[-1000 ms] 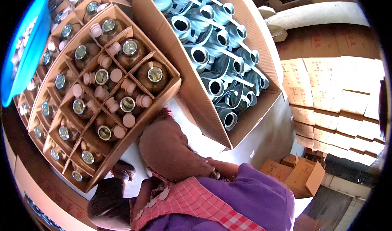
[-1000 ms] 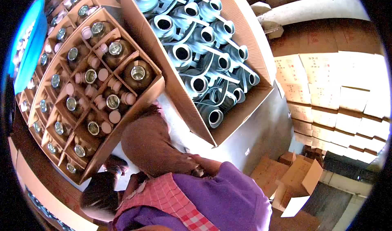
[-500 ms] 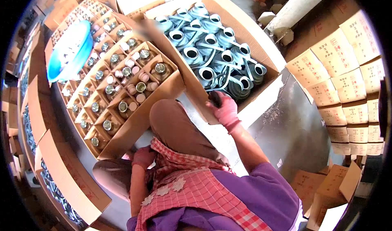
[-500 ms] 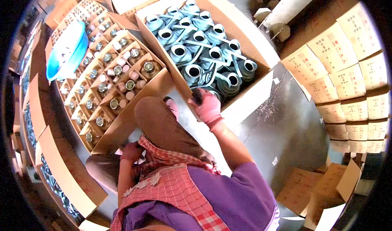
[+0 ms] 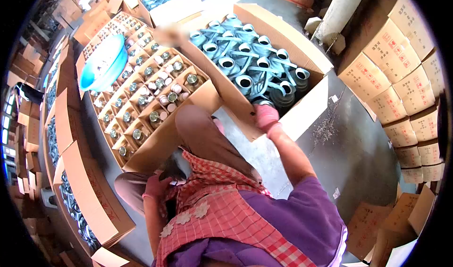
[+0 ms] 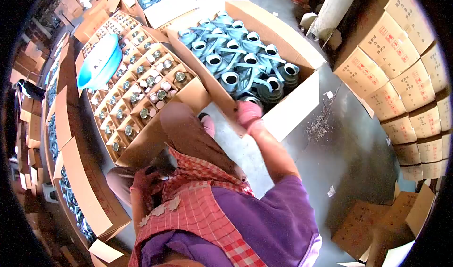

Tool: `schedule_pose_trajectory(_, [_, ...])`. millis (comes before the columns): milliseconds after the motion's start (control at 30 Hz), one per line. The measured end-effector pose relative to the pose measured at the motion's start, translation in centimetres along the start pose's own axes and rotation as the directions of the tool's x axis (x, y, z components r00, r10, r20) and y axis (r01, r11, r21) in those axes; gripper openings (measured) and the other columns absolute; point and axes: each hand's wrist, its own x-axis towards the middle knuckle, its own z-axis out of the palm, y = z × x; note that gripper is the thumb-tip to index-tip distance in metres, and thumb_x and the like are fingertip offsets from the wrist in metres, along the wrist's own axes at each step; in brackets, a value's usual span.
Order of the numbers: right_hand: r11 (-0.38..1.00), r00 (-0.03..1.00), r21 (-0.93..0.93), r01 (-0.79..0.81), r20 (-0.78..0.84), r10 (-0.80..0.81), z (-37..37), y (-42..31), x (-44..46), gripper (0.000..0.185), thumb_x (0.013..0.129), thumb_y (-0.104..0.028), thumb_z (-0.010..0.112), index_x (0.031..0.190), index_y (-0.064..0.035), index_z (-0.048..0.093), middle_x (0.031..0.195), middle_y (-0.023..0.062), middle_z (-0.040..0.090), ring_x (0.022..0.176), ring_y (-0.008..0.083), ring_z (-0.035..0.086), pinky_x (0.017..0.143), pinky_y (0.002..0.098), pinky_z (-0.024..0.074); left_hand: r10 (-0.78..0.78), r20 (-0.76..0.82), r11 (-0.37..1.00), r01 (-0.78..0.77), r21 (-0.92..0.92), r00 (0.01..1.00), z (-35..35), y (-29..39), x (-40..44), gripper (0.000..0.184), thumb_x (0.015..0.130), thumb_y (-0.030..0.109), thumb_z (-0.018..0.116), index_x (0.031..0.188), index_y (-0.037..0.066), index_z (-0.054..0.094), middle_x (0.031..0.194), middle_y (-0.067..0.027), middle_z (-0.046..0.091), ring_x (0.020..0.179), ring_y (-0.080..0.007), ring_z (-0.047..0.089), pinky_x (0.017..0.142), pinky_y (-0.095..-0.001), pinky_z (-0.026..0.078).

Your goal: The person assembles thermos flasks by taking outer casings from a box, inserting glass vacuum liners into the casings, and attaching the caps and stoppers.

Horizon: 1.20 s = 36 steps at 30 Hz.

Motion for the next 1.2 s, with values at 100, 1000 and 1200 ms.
schedule_pose_trajectory(100, [0.998, 0.993, -0.024, -0.053, -0.104, 0.050, -2.6, 6.0, -0.3, 0.031, 0.078, -0.036, 0.065, 0.100, -0.0144, 0.067, 0.093, 0.0153, 0.067, 0.089, 0.0355, 0.064, 0.076, 0.0465, 0.0503, -0.086, 0.031, 0.996, 0.086, -0.016, 0.996, 0.7, -2.9, 1.5, 0.052, 0.076, 0.040, 0.067, 0.113, 0.004, 0.064, 0.104, -0.0226, 0.066, 0.099, -0.0370, 0.063, 0.088, -0.0412, 0.049])
schedule_pose_trajectory(1000, [0.928, 0.882, -0.293, 0.231, -0.339, -0.326, 1.1, -16.0, 31.3, 0.068, 0.081, -0.058, 0.056, 0.132, -0.0131, 0.048, 0.144, 0.0174, 0.039, 0.137, 0.0368, 0.029, 0.110, 0.0524, 0.0217, -0.200, 0.008, 0.942, 0.195, -0.272, 0.980, 1.7, -6.4, 8.1, 0.049, 0.076, 0.037, 0.071, 0.115, 0.008, 0.064, 0.100, -0.0176, 0.068, 0.095, -0.0284, 0.067, 0.082, -0.0381, 0.051])
schedule_pose_trajectory(1200, [0.839, 0.898, -0.443, 0.315, -0.147, -0.415, -2.3, -12.5, 32.7, 0.047, 0.084, -0.048, 0.056, 0.117, -0.0141, 0.061, 0.133, 0.0121, 0.051, 0.130, 0.0384, 0.037, 0.109, 0.0543, 0.0223, -0.243, 0.049, 0.969, 0.245, -0.036, 0.969, 0.0, -3.0, 8.1, 0.042, 0.077, 0.036, 0.069, 0.112, 0.013, 0.065, 0.095, -0.0190, 0.068, 0.090, -0.0310, 0.067, 0.076, -0.0386, 0.051])
